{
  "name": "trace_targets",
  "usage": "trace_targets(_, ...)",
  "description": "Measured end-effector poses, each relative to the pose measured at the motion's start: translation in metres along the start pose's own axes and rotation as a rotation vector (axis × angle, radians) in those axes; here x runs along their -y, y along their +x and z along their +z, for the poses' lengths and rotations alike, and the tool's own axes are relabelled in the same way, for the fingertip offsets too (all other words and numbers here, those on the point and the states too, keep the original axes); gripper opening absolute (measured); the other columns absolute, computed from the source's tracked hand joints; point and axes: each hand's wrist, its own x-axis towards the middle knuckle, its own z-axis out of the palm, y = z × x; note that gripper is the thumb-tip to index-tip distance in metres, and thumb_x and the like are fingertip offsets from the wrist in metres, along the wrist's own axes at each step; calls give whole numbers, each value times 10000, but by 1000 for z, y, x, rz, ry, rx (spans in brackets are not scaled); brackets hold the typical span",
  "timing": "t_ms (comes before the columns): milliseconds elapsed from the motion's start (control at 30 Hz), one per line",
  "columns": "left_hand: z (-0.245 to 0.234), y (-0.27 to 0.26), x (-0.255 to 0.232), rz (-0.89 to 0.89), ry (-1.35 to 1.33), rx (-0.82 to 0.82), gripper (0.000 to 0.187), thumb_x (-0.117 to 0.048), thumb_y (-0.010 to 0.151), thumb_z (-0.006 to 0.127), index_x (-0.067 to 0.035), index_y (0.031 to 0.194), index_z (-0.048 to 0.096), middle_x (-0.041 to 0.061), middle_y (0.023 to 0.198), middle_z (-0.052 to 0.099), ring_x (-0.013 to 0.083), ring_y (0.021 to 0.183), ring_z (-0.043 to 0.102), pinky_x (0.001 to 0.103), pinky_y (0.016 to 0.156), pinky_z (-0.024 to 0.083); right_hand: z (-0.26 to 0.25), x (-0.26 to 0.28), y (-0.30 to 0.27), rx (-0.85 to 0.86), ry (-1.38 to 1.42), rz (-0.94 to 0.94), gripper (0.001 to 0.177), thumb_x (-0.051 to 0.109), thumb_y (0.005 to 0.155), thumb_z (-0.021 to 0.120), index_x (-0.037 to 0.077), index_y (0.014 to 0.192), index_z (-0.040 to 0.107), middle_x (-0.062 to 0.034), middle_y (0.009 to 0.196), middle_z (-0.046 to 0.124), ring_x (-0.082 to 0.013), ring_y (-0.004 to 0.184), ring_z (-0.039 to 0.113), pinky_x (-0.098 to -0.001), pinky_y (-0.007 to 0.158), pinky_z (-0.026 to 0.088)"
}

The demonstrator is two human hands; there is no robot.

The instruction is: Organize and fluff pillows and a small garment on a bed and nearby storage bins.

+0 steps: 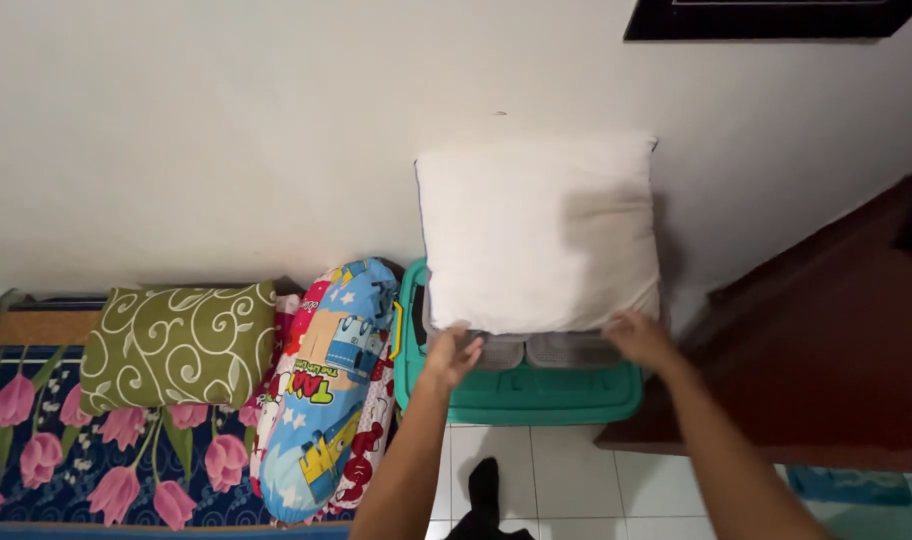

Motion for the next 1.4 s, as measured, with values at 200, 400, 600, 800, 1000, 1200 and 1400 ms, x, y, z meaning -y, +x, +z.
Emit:
trace_targets(200,15,-26,0,-46,-36,155,458,-275,1009,458,-97,1430,488,61,1302,629,300,1152,680,397,920,528,20,66,-58,131,145,120,414,287,919,712,64,1265,672,-93,1035,756,-209,835,734,-358,773,579)
trace_targets(400,51,-70,25,-9,65,320,425,-288,991,464,-183,1392,558,-12,1243,713,218,1057,684,357,865,537,6,67,-117,63,236,-33,361,275,940,681,50,1223,697,-80,962,743,-171,792,705,-328,749,565)
trace_targets(600,61,-149,96,65,140,325,323,-315,1002,573,-159,1275,646,-2,1147,697,190,983,678,333,783,520,-8,51,-222,15,266,-77,345,280,959,659,56,1220,685,-35,1032,726,-152,811,708,-315,777,554)
trace_targets(800,45,-252,177,167,347,305,270,-284,983,566,-137,1197,639,-6,1046,686,170,919,658,301,751,492,-9,18,-331,-30,404,24,301,262,970,625,93,1213,683,-31,1027,721,-142,814,696,-329,745,560)
trace_targets(1000,34,-347,246,212,692,391,250,-228,982,543,-89,1162,647,25,1036,699,142,842,664,279,740,482,-5,-13,-454,-86,488,189,247,236,961,626,122,1174,680,5,1005,718,-127,816,686,-298,689,513)
trace_targets(1200,9,-392,326,207,924,536,223,-196,991,540,-78,1138,659,31,994,699,137,806,656,282,726,478,20,-95,-569,-221,609,274,218,195,965,597,115,1152,677,5,1010,706,-150,791,679,-304,667,505)
trace_targets(1400,-40,-423,431,104,1045,601,228,-172,978,525,-80,1129,669,27,978,707,124,805,654,276,718,477,70,-174,-705,-356,621,505,222,200,973,613,83,1147,684,-18,998,699,-154,799,666,-307,684,518)
